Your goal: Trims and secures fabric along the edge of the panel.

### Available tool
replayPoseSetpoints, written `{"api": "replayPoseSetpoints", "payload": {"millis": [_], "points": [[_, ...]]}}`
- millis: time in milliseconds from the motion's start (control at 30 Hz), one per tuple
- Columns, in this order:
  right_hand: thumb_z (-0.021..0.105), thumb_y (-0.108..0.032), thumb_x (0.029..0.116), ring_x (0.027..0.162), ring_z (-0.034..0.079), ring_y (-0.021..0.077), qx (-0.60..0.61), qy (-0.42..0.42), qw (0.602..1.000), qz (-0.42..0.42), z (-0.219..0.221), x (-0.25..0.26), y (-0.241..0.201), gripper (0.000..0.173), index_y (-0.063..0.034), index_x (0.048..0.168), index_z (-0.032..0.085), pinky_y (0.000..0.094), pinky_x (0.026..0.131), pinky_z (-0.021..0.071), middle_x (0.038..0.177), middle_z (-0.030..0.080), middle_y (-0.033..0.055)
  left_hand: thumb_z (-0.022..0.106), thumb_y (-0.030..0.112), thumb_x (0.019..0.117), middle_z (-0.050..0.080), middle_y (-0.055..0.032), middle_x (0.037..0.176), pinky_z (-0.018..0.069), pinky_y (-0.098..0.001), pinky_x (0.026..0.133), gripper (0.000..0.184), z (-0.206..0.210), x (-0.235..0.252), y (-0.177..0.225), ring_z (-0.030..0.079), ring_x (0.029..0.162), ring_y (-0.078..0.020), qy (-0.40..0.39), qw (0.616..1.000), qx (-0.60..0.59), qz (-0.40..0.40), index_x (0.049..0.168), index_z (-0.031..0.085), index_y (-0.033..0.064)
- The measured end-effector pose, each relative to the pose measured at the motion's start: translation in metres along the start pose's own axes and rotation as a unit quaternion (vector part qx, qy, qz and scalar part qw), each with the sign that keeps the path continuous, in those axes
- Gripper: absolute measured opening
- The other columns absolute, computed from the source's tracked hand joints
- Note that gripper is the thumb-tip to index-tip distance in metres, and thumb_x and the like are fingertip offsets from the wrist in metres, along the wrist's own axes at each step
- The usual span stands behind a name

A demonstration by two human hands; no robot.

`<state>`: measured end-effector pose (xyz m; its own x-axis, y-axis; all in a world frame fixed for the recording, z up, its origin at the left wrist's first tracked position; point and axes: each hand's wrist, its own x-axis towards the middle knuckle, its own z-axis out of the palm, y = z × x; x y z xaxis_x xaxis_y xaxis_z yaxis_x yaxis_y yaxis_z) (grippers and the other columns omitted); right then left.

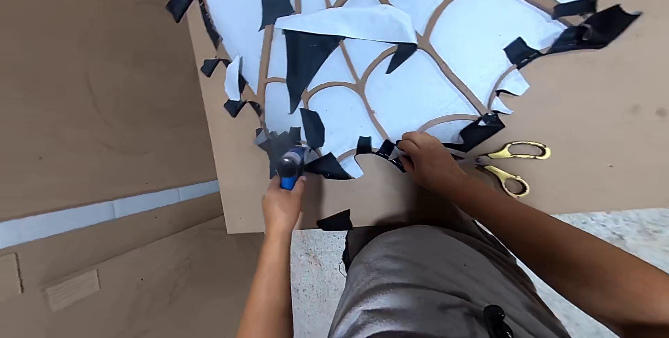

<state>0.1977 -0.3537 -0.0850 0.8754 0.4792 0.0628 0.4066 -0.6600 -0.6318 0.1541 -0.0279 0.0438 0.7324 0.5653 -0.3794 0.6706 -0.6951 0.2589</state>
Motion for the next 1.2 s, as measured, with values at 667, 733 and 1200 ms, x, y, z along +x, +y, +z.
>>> {"api": "replayPoseSetpoints", "payload": {"millis": [667, 733, 1200], "points": [[0.058, -0.020, 0.1038, 0.096, 0.071, 0.0229, 0.110, -0.205, 0.965, -0.125, 0.065, 0.134, -0.051, 0.021, -0.0073, 0.104, 0.074, 0.0452, 0.087, 0.0585, 0.100, 0.071, 0.0086, 0.068, 0.013, 0.0974, 0.076, -0.0060, 0.115, 0.0572, -0.0403, 0.100, 0.013, 0.098, 0.049, -0.030, 0.070, 0.113, -0.0198, 0.061, 0.941, -0.045, 0.330, 0.097, 0.078, 0.0051], [0.058, -0.020, 0.1036, 0.098, 0.070, 0.0235, 0.099, -0.220, 0.961, -0.136, 0.063, 0.135, -0.051, 0.020, -0.0068, 0.104, 0.073, 0.0445, 0.089, 0.0579, 0.102, 0.071, 0.0089, 0.069, 0.012, 0.0972, 0.075, -0.0060, 0.116, 0.0566, -0.0397, 0.101, 0.013, 0.093, 0.048, -0.034, 0.071, 0.112, -0.0185, 0.043, 0.948, -0.076, 0.307, 0.100, 0.078, 0.0043], [0.054, -0.023, 0.1036, 0.099, 0.069, 0.0236, 0.097, -0.128, 0.961, -0.225, 0.065, 0.097, -0.038, 0.024, -0.0118, 0.103, 0.076, 0.0421, 0.087, 0.0559, 0.099, 0.075, 0.0041, 0.066, 0.021, 0.0972, 0.064, -0.0154, 0.139, 0.0562, -0.0459, 0.101, 0.033, 0.115, 0.009, -0.012, 0.063, 0.128, -0.0309, 0.051, 0.944, 0.120, 0.304, 0.129, 0.072, 0.0123]]}}
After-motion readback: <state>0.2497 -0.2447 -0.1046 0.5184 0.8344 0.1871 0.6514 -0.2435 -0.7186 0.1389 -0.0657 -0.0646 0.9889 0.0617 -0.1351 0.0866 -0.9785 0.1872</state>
